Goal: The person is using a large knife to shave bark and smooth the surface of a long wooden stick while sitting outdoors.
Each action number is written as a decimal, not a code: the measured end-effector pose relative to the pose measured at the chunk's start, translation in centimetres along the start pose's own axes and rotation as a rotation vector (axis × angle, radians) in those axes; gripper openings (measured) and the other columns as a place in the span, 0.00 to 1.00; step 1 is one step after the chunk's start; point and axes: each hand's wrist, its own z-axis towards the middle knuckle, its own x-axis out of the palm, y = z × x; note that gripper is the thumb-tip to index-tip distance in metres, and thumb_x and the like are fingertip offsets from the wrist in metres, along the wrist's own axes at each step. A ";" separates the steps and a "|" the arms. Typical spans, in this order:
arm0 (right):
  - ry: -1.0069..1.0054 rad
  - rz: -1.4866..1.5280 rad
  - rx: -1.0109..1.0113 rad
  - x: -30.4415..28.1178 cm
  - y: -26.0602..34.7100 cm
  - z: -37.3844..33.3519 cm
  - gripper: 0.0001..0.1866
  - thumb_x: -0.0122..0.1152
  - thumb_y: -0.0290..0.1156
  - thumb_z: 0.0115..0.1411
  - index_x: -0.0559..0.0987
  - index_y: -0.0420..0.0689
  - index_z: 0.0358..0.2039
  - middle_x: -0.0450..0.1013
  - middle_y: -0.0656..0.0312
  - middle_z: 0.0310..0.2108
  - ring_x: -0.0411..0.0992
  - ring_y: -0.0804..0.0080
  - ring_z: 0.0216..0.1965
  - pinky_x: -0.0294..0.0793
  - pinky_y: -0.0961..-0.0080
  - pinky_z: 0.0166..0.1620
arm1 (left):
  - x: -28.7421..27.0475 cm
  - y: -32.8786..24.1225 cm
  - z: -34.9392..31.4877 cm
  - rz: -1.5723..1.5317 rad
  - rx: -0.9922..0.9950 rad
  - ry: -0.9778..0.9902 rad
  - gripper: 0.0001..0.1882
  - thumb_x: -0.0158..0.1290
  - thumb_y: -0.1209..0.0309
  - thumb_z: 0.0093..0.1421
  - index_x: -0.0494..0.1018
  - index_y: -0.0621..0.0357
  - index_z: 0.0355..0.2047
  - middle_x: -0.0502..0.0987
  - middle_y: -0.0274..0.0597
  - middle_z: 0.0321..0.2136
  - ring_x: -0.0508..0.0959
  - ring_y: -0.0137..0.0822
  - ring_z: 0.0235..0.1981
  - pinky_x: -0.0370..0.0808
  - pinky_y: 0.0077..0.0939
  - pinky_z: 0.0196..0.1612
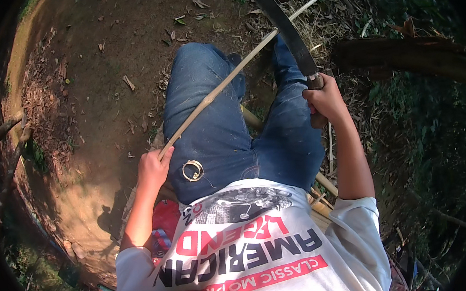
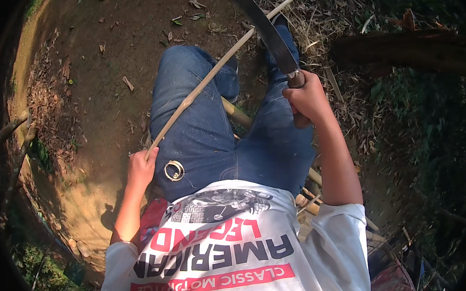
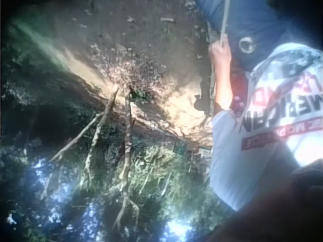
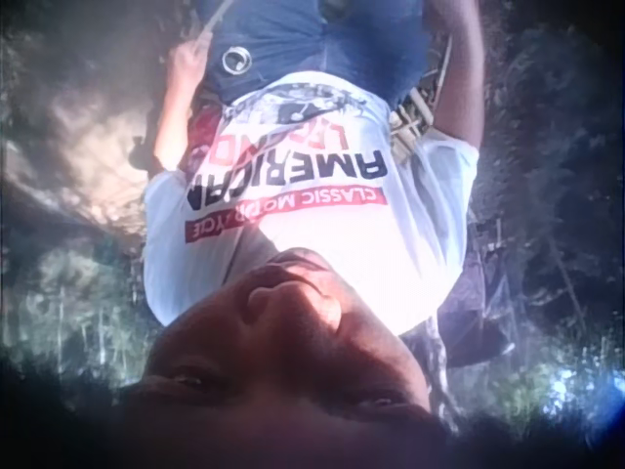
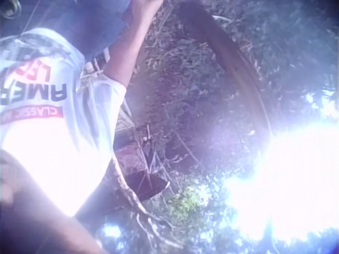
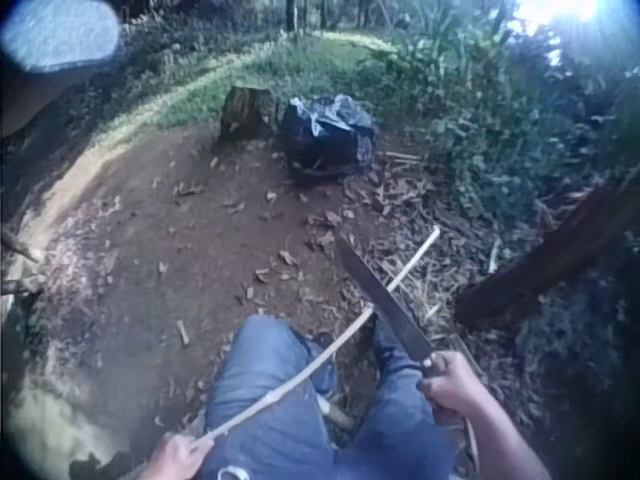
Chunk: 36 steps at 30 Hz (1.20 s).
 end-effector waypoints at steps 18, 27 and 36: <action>0.059 -0.032 -0.003 0.7 0.1 -0.5 0.08 0.60 0.17 0.47 0.72 0.37 0.30 0.67 0.64 0.15 0.66 0.77 0.13 0.64 0.75 0.18 | 0.0 -0.2 0.2 0.038 -0.034 -0.005 0.30 0.51 0.45 0.62 0.76 0.65 0.21 0.74 0.62 0.19 0.76 0.64 0.28 0.72 0.51 0.29; 0.075 -0.046 -0.031 1.8 -1.1 -0.2 0.09 0.59 0.17 0.46 0.73 0.35 0.30 0.67 0.64 0.14 0.67 0.76 0.13 0.66 0.75 0.18 | -0.1 -0.3 0.0 0.024 -0.022 -0.019 0.33 0.49 0.44 0.62 0.75 0.67 0.21 0.72 0.65 0.20 0.75 0.66 0.30 0.72 0.50 0.30; 0.074 -0.188 -0.135 0.0 -0.6 1.0 0.13 0.62 0.18 0.44 0.75 0.34 0.34 0.70 0.61 0.18 0.69 0.75 0.16 0.68 0.73 0.20 | -0.9 -1.1 -0.5 0.048 -0.028 -0.040 0.33 0.50 0.42 0.60 0.78 0.65 0.21 0.75 0.63 0.19 0.78 0.63 0.27 0.75 0.50 0.31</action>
